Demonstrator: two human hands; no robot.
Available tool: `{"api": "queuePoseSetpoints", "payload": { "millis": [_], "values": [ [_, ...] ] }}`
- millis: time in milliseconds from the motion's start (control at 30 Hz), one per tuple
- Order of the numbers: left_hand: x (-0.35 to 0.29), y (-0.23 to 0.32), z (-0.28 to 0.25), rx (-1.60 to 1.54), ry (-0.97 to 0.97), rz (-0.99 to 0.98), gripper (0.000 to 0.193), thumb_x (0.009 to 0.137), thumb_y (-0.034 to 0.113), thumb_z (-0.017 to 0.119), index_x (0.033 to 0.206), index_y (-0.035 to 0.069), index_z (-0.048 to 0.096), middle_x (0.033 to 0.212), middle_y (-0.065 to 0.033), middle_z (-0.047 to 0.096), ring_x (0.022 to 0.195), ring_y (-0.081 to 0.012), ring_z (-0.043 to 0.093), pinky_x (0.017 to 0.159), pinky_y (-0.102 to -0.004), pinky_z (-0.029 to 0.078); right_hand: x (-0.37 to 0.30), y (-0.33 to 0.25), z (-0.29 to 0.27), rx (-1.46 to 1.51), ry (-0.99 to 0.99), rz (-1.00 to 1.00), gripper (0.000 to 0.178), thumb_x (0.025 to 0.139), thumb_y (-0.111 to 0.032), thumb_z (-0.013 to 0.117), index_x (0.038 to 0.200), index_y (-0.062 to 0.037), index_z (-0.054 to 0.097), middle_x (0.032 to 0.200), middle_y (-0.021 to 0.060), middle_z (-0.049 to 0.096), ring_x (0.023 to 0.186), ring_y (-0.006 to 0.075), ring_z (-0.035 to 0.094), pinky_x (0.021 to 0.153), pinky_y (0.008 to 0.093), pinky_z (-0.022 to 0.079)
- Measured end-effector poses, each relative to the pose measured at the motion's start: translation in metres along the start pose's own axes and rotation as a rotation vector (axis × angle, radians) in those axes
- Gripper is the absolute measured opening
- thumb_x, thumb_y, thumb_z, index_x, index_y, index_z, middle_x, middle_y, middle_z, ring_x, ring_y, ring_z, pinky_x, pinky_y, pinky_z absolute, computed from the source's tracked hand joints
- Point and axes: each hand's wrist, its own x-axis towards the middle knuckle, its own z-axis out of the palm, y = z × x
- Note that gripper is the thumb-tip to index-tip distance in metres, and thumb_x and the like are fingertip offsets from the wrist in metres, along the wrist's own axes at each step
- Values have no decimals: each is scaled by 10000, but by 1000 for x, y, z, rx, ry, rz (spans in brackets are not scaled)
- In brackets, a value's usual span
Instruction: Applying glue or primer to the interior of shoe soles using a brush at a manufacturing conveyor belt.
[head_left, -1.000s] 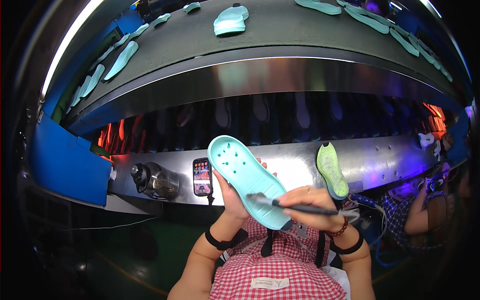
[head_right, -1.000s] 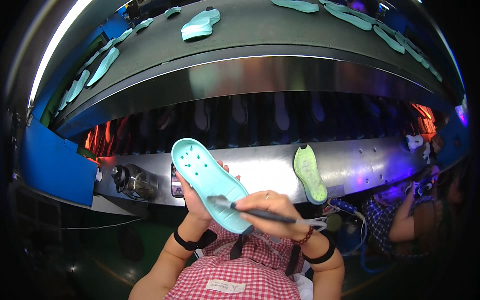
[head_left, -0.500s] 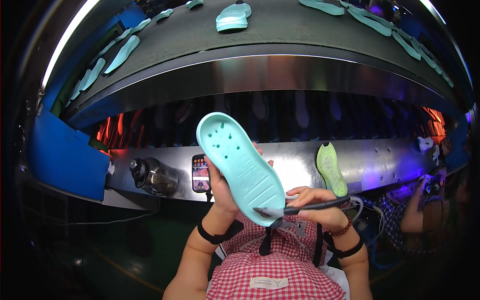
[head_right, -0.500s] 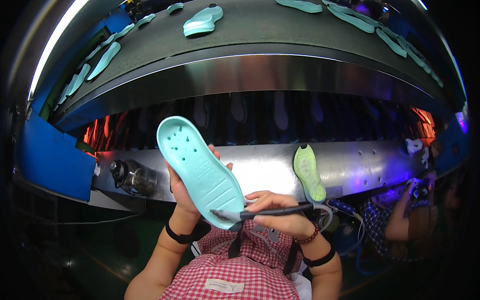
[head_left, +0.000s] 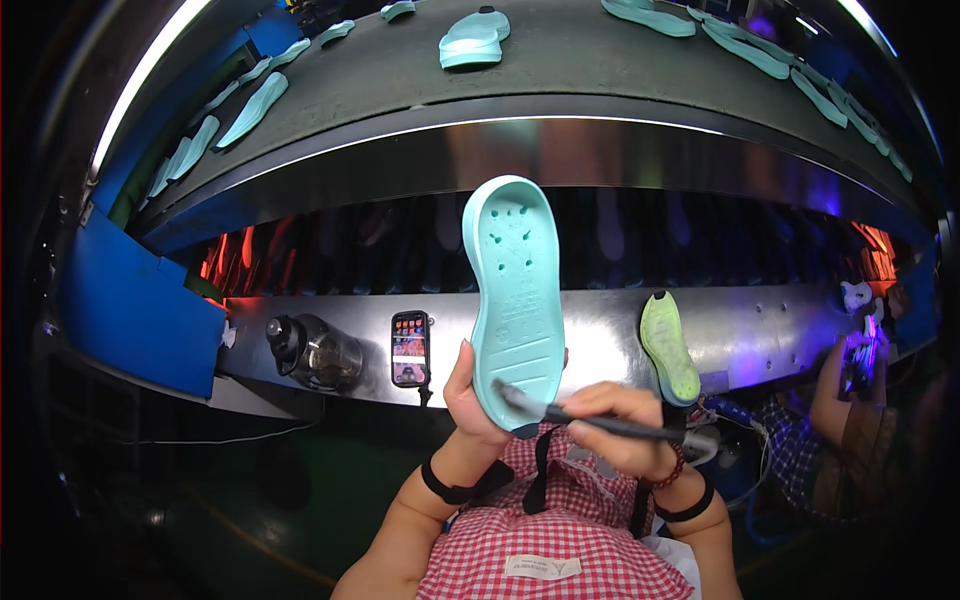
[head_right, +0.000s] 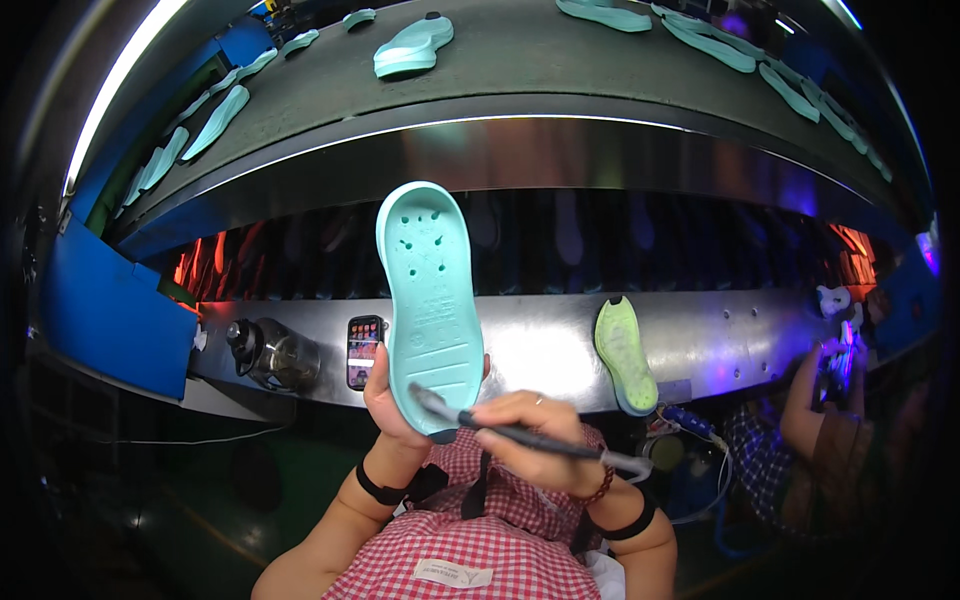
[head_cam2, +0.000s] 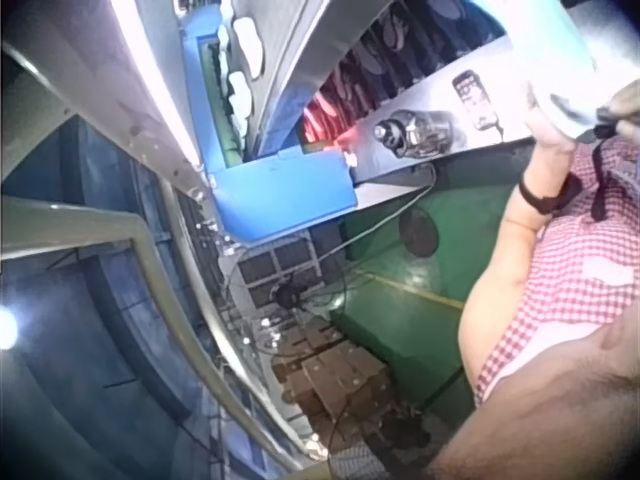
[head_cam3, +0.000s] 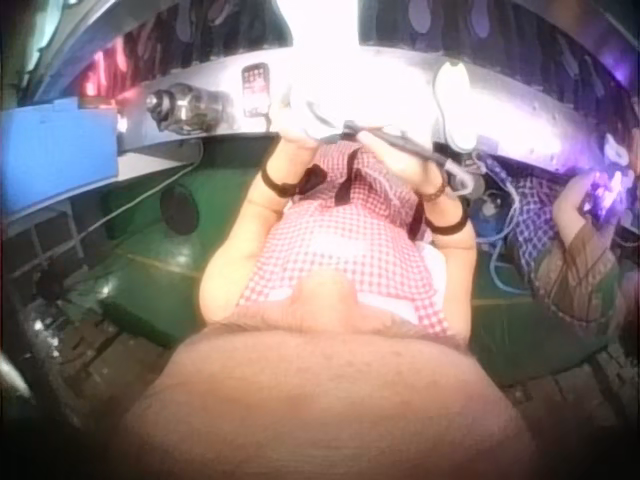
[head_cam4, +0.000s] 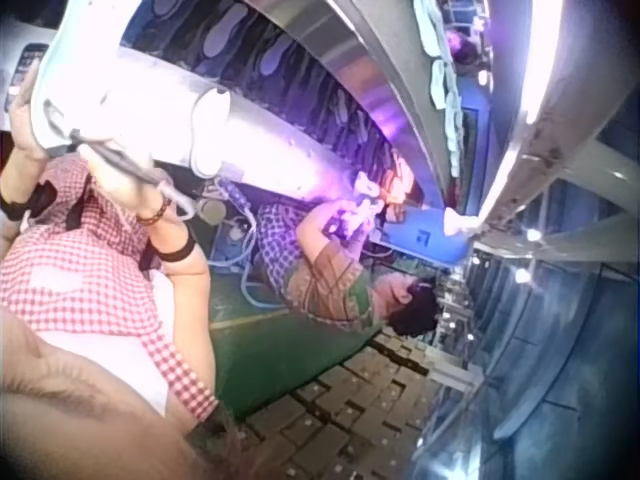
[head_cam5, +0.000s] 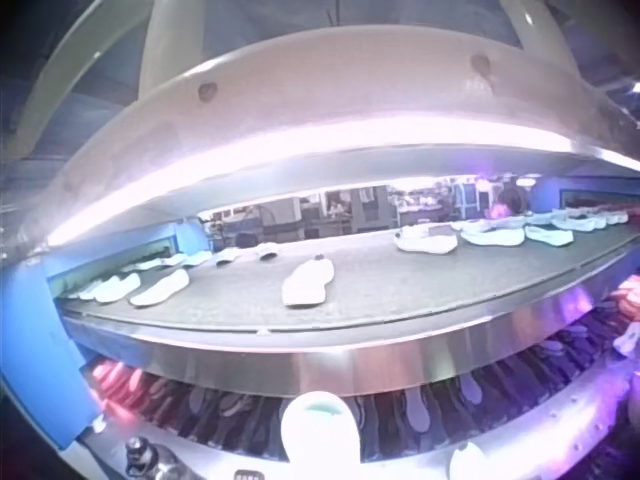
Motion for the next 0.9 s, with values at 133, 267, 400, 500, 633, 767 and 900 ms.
{"api": "queuePoseSetpoints", "payload": {
  "millis": [133,267,400,500,633,767,900],
  "values": [
    [4,5,-4,-45,31,-113,608,875,447,302,1305,16,301,1237,-201,439,1085,-355,483,949,-475,366,6,-15,3,-111,-252,-189,227,698,18,653,923,0,629,906,133,637,824,194,621,739,277,491],
    [2,13,-7,67,102,-147,644,833,471,397,1301,35,323,1242,-205,435,1088,-363,478,929,-495,373,16,-7,-14,-172,-82,-104,234,678,6,675,909,1,637,875,128,647,818,216,626,746,291,487],
    [0,17,-15,209,80,-174,652,836,482,381,1298,27,320,1255,-202,425,1105,-362,467,948,-503,353,12,-13,-17,-135,-210,-126,192,674,-18,684,861,-11,639,863,114,649,821,212,625,741,288,482],
    [6,20,-8,99,61,-251,647,848,480,348,1311,29,303,1272,-203,407,1125,-364,450,959,-507,340,12,-16,-11,-205,-366,-237,205,672,-36,691,868,-35,633,857,89,651,820,212,626,741,298,482],
    [10,33,-2,-16,-56,-477,536,888,314,368,1322,12,279,1242,-193,439,1108,-295,483,953,-400,383,9,-26,-16,-210,-476,-217,213,702,-40,667,910,-49,627,912,89,645,811,213,631,731,313,497],
    [12,35,2,394,-26,-703,500,867,253,470,1272,-22,368,1171,-181,497,983,-216,556,858,-302,442,11,-25,-26,-335,-581,-118,233,709,-28,639,940,-64,626,965,94,635,866,230,625,742,316,507],
    [9,39,7,463,35,-795,507,852,245,509,1253,-41,388,1167,-176,504,982,-197,555,844,-285,448,13,-29,-34,-405,-704,-136,266,691,-30,620,954,-67,621,969,80,639,851,218,632,736,297,511]
  ]
}}
